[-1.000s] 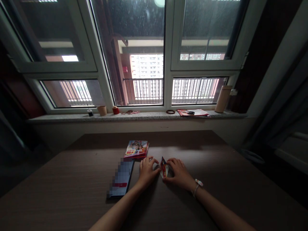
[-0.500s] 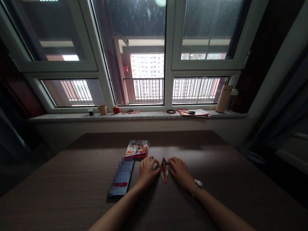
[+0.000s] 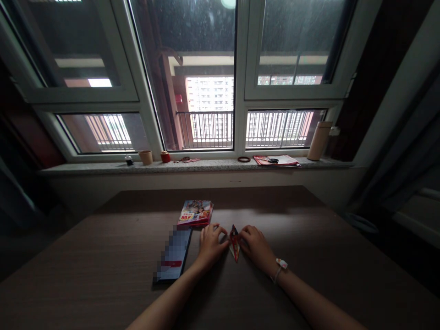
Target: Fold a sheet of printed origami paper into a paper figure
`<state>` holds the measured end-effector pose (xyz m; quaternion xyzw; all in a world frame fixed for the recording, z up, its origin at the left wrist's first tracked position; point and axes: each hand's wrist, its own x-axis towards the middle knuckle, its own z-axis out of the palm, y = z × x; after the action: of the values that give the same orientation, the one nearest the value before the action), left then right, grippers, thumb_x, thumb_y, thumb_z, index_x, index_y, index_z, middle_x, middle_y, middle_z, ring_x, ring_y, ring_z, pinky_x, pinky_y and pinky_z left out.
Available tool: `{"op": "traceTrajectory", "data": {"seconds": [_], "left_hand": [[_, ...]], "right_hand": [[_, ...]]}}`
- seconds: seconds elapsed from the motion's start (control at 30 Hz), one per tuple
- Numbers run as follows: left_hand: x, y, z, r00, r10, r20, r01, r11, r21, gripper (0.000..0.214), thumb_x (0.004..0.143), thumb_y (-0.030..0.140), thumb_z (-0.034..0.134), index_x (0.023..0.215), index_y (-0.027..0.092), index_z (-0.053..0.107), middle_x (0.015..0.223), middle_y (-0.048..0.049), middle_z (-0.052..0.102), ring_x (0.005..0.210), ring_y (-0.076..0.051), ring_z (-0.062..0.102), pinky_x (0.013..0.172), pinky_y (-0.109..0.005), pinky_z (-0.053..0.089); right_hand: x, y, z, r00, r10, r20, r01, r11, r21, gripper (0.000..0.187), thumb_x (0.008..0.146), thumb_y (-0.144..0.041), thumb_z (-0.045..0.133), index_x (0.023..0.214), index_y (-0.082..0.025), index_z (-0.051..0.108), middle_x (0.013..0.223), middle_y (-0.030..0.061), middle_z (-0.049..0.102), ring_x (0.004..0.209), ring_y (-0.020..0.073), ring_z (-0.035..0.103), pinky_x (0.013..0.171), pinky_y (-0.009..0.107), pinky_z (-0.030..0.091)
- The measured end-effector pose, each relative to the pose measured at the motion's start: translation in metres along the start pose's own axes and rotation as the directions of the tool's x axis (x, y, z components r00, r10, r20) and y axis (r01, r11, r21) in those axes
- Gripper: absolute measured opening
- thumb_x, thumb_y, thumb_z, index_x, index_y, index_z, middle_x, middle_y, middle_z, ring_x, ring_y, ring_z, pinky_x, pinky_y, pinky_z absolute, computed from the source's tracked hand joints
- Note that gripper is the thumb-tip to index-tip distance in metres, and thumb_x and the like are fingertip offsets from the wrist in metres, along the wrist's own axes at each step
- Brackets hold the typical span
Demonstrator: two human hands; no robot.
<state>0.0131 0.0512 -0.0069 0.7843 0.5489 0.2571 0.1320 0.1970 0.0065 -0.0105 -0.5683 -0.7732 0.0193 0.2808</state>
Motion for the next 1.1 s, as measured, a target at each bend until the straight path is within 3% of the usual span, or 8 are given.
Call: {"op": "traceTrajectory", "data": {"seconds": [0.3,0.67,1.1], "left_hand": [[-0.001,0.0,-0.001,1.0,0.005,0.002,-0.005,1.0,-0.018,0.018,0.073,0.028,0.072,0.091,0.028,0.067,0.121,-0.0023,0.058,0.122,-0.025,0.046,0.107,-0.043,0.029],[-0.001,-0.002,0.0,1.0,0.006,0.006,-0.006,1.0,-0.023,0.018,0.073,0.029,0.072,0.091,0.028,0.068,0.123,-0.0029,0.056,0.123,-0.025,0.045,0.107,-0.043,0.03],[-0.002,-0.001,-0.001,1.0,0.009,0.009,-0.009,1.0,-0.025,0.017,0.074,0.03,0.071,0.091,0.028,0.068,0.123,-0.0035,0.057,0.124,-0.026,0.046,0.108,-0.045,0.029]], "right_hand": [[-0.002,-0.002,-0.006,1.0,0.006,0.024,-0.007,0.999,0.032,0.013,0.087,-0.033,0.059,0.097,-0.026,0.064,0.103,0.0038,0.059,0.1,0.0204,0.053,0.095,0.036,0.04],[-0.005,-0.001,-0.02,0.993,-0.016,0.12,0.008,0.998,0.066,0.034,0.078,-0.039,0.069,0.109,-0.029,0.061,0.113,0.0032,0.057,0.107,0.0214,0.053,0.099,0.036,0.038],[-0.008,0.0,-0.018,0.99,-0.027,0.138,0.019,0.998,0.062,0.041,0.076,-0.043,0.069,0.113,-0.028,0.058,0.117,0.0043,0.055,0.112,0.0238,0.051,0.106,0.041,0.033]]}}
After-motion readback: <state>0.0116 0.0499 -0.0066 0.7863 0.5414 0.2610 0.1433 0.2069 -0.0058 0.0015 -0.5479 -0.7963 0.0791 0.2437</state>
